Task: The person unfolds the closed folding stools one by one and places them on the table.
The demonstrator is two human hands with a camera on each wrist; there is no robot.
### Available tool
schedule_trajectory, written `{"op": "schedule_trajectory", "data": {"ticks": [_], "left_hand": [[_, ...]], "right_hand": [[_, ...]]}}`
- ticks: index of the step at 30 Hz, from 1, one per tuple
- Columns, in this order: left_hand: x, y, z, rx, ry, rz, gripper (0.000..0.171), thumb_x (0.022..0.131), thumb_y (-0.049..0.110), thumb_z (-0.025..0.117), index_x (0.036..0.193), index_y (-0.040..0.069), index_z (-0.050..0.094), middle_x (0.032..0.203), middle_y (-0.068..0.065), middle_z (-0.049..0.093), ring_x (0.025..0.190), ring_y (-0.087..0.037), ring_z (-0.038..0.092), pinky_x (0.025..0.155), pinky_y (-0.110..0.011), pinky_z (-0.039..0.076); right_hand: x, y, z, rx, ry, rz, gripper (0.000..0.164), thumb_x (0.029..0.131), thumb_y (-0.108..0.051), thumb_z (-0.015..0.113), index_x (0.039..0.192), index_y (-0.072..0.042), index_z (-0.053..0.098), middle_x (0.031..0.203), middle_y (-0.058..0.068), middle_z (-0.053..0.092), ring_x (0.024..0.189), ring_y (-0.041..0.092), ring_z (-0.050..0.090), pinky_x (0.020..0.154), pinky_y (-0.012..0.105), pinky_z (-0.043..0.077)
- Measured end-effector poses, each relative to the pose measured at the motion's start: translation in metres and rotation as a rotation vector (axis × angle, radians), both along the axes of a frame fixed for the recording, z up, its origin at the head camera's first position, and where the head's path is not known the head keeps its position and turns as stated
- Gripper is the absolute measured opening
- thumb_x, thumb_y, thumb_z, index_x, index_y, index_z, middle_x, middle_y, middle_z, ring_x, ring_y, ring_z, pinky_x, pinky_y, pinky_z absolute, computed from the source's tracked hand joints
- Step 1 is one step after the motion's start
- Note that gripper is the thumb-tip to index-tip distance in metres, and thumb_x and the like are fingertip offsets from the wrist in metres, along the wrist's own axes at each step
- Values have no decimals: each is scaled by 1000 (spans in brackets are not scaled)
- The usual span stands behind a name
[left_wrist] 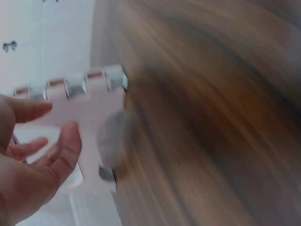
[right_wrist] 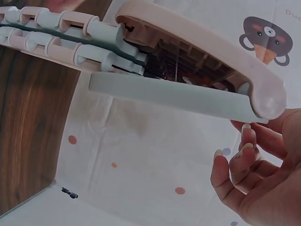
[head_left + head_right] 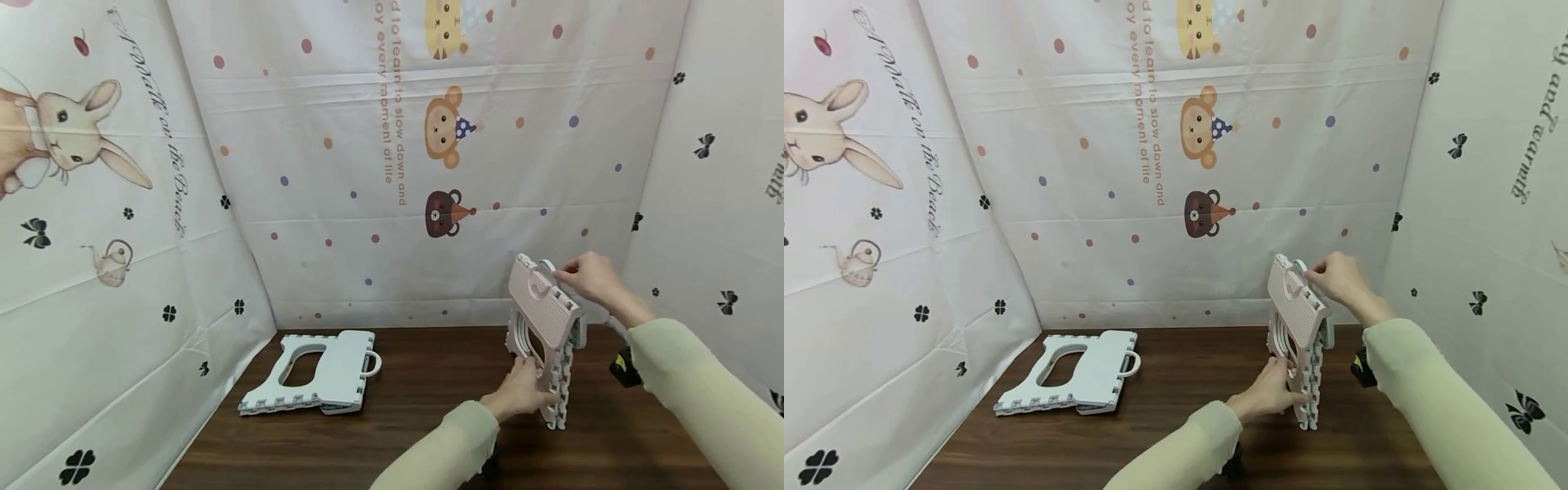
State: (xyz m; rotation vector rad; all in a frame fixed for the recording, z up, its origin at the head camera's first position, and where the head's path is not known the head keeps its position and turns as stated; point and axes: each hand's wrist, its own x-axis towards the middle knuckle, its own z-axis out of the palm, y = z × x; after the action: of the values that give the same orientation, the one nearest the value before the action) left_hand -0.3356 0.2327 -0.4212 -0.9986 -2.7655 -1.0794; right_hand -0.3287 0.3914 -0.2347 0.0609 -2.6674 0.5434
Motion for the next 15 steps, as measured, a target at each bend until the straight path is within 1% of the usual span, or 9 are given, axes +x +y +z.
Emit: {"op": "schedule_trajectory", "data": {"ticks": [2, 4, 6, 9, 12, 14, 15], "left_hand": [[-6, -10, -3, -36, 27, -24, 31, 88, 22, 69, 114, 13, 55, 110, 3, 53, 86, -5, 51, 73, -20, 46], [-12, -21, -7, -37, 56, -33, 21, 87, 12, 65, 107, 13, 58, 102, 3, 54, 81, -5, 48, 69, -19, 43], [-17, -30, -10, -26, 66, -27, 18, 86, 7, 63, 103, 13, 61, 96, 3, 55, 79, -4, 47, 68, -19, 42], [-21, -41, -12, 6, 72, -7, 16, 85, 4, 61, 98, 12, 65, 91, 6, 56, 77, -2, 47, 68, -17, 42], [-24, -44, -9, 101, 109, -11, 13, 87, 3, 59, 94, 11, 66, 89, 6, 62, 71, 0, 47, 64, -14, 42], [-25, -43, -5, 173, 141, -18, 12, 89, 3, 57, 92, 11, 66, 86, 6, 66, 66, 3, 47, 60, -11, 40], [-25, -42, -3, 204, 157, -21, 12, 90, 4, 56, 92, 11, 66, 85, 5, 67, 64, 3, 46, 58, -10, 39]], "right_hand": [[0, -1, 1, 17, -16, -3, 34, 95, -22, 59, 99, 9, 70, 88, 25, 70, 73, 28, 59, 59, 33, 44], [0, -1, 1, 29, -34, -5, 33, 95, -22, 58, 98, 9, 70, 85, 22, 70, 70, 24, 57, 57, 29, 41], [1, -1, 0, 39, -52, -8, 33, 95, -23, 57, 98, 8, 70, 85, 22, 69, 69, 23, 56, 55, 27, 39], [2, 0, -2, 48, -63, -16, 35, 95, -23, 56, 100, 9, 69, 89, 25, 70, 70, 23, 57, 55, 26, 39], [4, 1, -4, 49, -65, -20, 38, 95, -25, 54, 101, 10, 69, 85, 23, 70, 67, 22, 56, 54, 27, 38], [5, 1, -5, 53, -68, -17, 42, 97, -27, 51, 100, 11, 69, 76, 17, 68, 64, 20, 54, 53, 28, 37], [6, 2, -5, 55, -68, -17, 45, 98, -29, 50, 95, 10, 69, 70, 14, 66, 61, 19, 52, 52, 28, 36]]}}
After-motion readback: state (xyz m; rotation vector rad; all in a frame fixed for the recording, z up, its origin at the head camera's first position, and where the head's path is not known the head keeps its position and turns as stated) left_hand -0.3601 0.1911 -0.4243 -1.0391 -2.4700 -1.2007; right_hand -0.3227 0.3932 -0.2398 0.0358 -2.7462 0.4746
